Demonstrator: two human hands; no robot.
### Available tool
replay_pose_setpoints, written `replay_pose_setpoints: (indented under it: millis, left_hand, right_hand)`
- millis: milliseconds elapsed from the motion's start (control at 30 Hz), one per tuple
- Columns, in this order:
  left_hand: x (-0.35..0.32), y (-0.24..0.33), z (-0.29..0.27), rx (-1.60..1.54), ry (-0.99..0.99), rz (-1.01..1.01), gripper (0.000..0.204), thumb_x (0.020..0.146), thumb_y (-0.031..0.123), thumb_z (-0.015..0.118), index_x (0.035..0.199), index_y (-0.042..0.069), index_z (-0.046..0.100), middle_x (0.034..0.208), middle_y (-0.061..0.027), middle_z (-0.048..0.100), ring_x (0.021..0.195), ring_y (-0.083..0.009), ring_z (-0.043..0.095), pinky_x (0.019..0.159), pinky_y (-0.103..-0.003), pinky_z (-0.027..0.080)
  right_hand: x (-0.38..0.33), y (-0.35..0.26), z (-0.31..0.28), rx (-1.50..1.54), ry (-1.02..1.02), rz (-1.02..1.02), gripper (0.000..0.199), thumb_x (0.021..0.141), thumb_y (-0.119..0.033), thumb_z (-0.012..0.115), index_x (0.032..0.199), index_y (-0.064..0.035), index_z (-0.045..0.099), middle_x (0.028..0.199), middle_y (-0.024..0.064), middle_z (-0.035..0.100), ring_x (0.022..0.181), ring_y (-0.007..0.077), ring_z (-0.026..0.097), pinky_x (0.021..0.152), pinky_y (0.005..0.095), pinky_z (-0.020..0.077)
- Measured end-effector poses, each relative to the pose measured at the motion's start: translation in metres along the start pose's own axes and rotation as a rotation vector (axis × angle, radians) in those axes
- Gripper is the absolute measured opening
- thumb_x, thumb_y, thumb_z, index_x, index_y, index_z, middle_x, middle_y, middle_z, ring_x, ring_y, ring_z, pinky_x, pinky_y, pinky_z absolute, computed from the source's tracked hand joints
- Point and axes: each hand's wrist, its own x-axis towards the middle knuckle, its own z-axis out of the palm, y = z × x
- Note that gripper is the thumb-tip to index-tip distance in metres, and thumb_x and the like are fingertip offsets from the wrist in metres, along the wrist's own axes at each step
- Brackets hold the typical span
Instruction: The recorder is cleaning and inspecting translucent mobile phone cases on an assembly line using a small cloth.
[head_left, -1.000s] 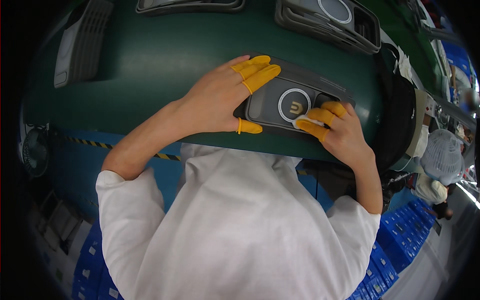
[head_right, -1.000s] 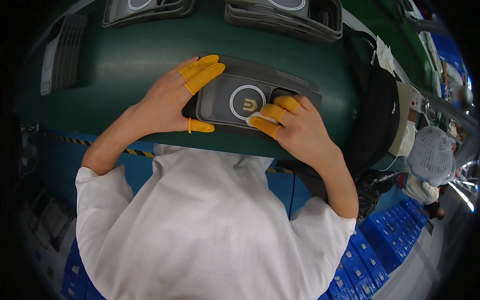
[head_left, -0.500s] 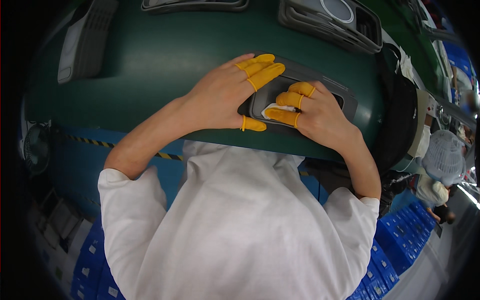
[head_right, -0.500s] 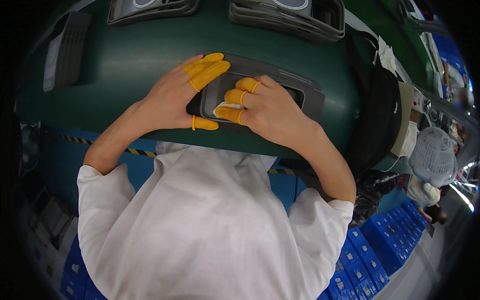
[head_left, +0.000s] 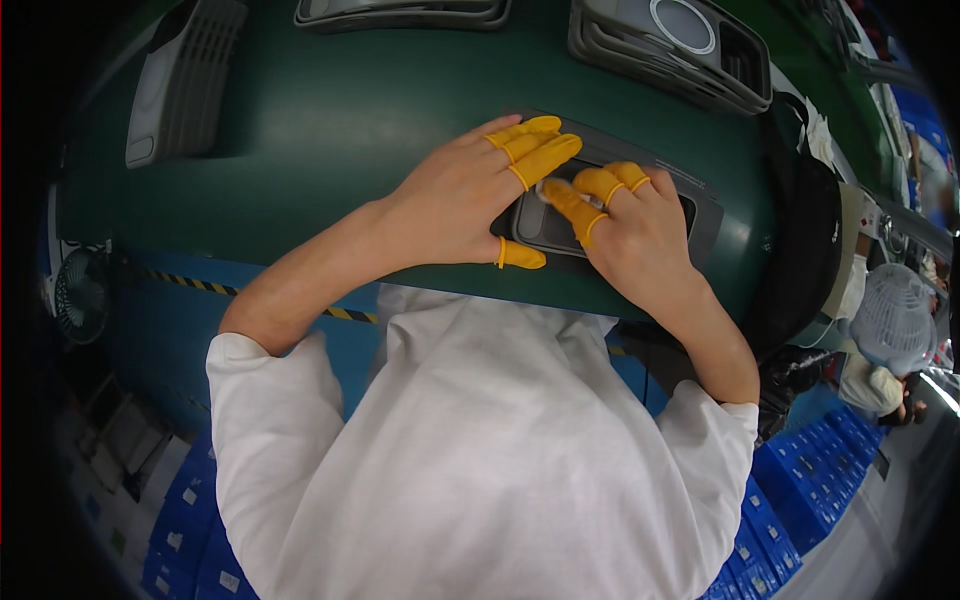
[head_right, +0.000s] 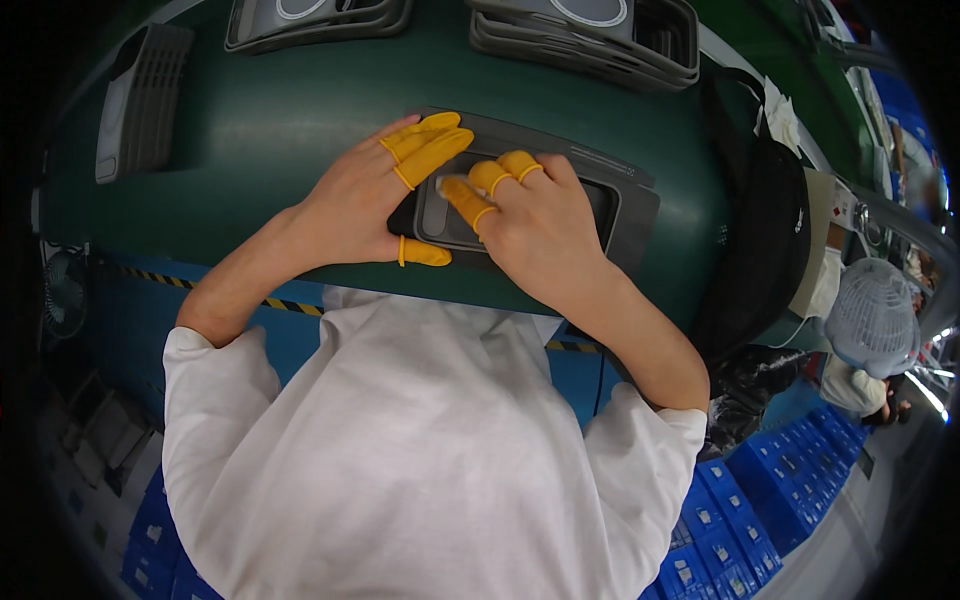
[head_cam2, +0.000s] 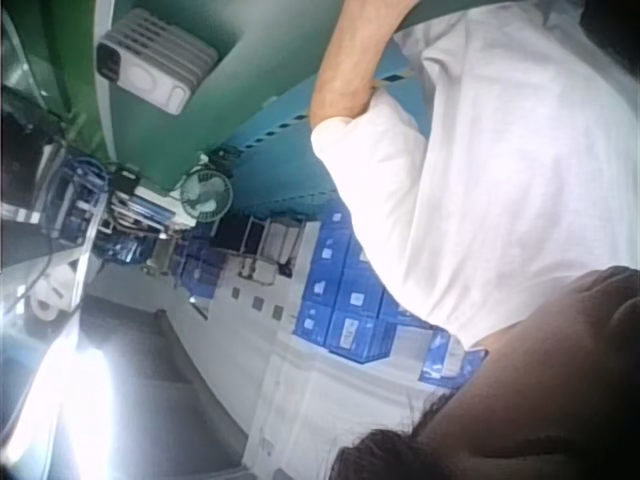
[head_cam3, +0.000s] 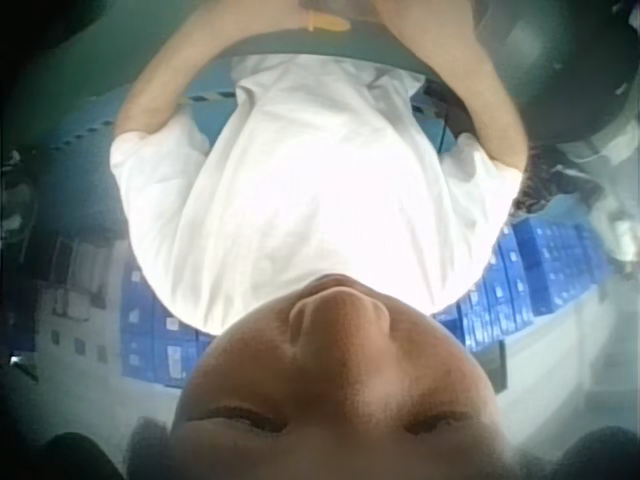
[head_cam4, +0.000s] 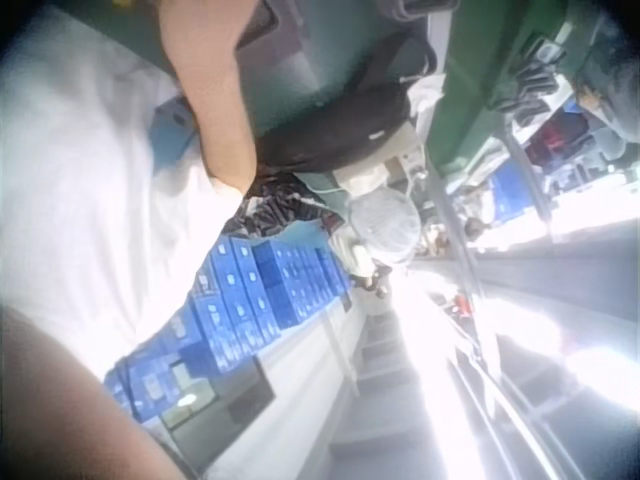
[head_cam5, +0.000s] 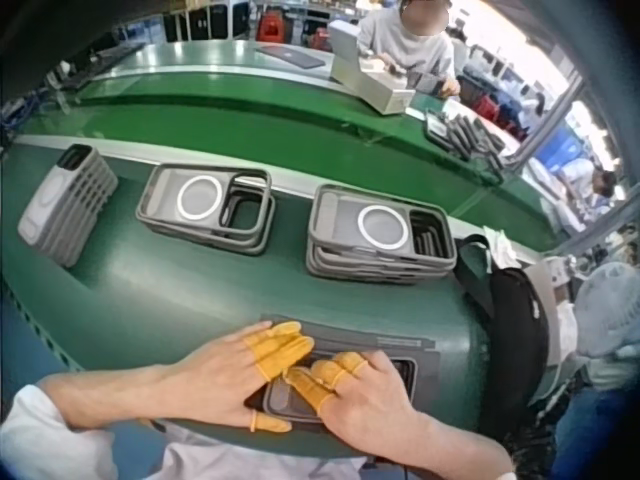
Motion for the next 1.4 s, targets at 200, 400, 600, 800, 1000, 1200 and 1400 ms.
replay_pose_setpoints:
  millis: [200,400,600,800,1000,1200,1400]
  left_hand:
    - [0.0,0.0,0.0,-0.017,0.023,0.003,0.078,0.059,0.03,0.075,0.123,0.003,0.041,0.124,-0.0163,0.045,0.114,-0.0301,0.044,0.102,-0.039,0.029]
    - [0.002,0.004,-0.004,0.037,-0.006,-0.015,0.074,0.062,0.034,0.072,0.12,-0.001,0.043,0.107,-0.0194,0.055,0.106,-0.0268,0.051,0.101,-0.038,0.03]
    - [-0.006,0.028,-0.017,-0.004,0.165,0.068,0.043,0.067,0.027,0.069,0.097,-0.003,0.059,0.088,-0.0175,0.06,0.073,-0.0277,0.055,0.069,-0.036,0.042]
    - [0.014,0.032,0.004,-0.144,0.049,-0.297,0.025,0.077,0.011,0.059,0.097,-0.002,0.06,0.092,-0.015,0.059,0.083,-0.0272,0.053,0.075,-0.033,0.04]
    - [-0.006,0.049,0.009,0.009,0.066,-0.292,0.078,0.068,0.034,0.069,0.125,-0.007,0.033,0.118,-0.0256,0.044,0.115,-0.0367,0.04,0.098,-0.04,0.031]
    - [-0.015,0.044,0.022,0.059,0.177,-0.195,0.086,0.059,0.031,0.076,0.125,-0.007,0.035,0.119,-0.0249,0.045,0.113,-0.0345,0.043,0.101,-0.04,0.03]
    - [-0.016,0.043,0.021,0.03,0.169,-0.237,0.085,0.056,0.026,0.076,0.124,-0.006,0.036,0.117,-0.0238,0.047,0.108,-0.0336,0.047,0.1,-0.04,0.031]
  right_hand:
    - [-0.009,-0.005,0.001,-0.173,0.064,0.196,0.018,0.064,-0.009,0.059,0.079,-0.0067,0.067,0.079,0.0045,0.057,0.071,0.0171,0.051,0.077,0.0341,0.0373]
    - [-0.054,0.006,-0.018,-0.228,-0.033,0.521,0.013,0.057,-0.004,0.065,0.07,-0.0028,0.064,0.073,0.0105,0.054,0.067,0.0247,0.051,0.075,0.0378,0.0385]
    - [-0.107,0.016,-0.016,0.936,0.857,0.946,0.022,0.082,-0.005,0.056,0.102,0.003,0.058,0.103,0.0113,0.058,0.091,0.0187,0.056,0.08,0.0269,0.044]
    - [-0.117,0.014,0.018,1.291,1.194,0.947,0.03,0.083,-0.007,0.057,0.11,0.0052,0.052,0.108,0.0136,0.055,0.095,0.0208,0.056,0.086,0.0296,0.0443]
    - [-0.08,-0.019,0.005,0.34,0.529,0.751,0.02,0.076,-0.006,0.06,0.096,-0.002,0.063,0.092,0.0078,0.058,0.082,0.0185,0.052,0.074,0.0266,0.0371]
    - [-0.05,-0.053,0.02,0.121,0.347,0.524,0.021,0.067,-0.006,0.062,0.088,-0.0053,0.063,0.092,0.0073,0.057,0.087,0.0249,0.051,0.077,0.0364,0.0339]
    - [-0.057,-0.023,0.011,-0.162,0.255,0.605,0.024,0.065,-0.009,0.063,0.088,-0.0047,0.062,0.091,0.0093,0.056,0.085,0.0274,0.051,0.072,0.0394,0.0339]
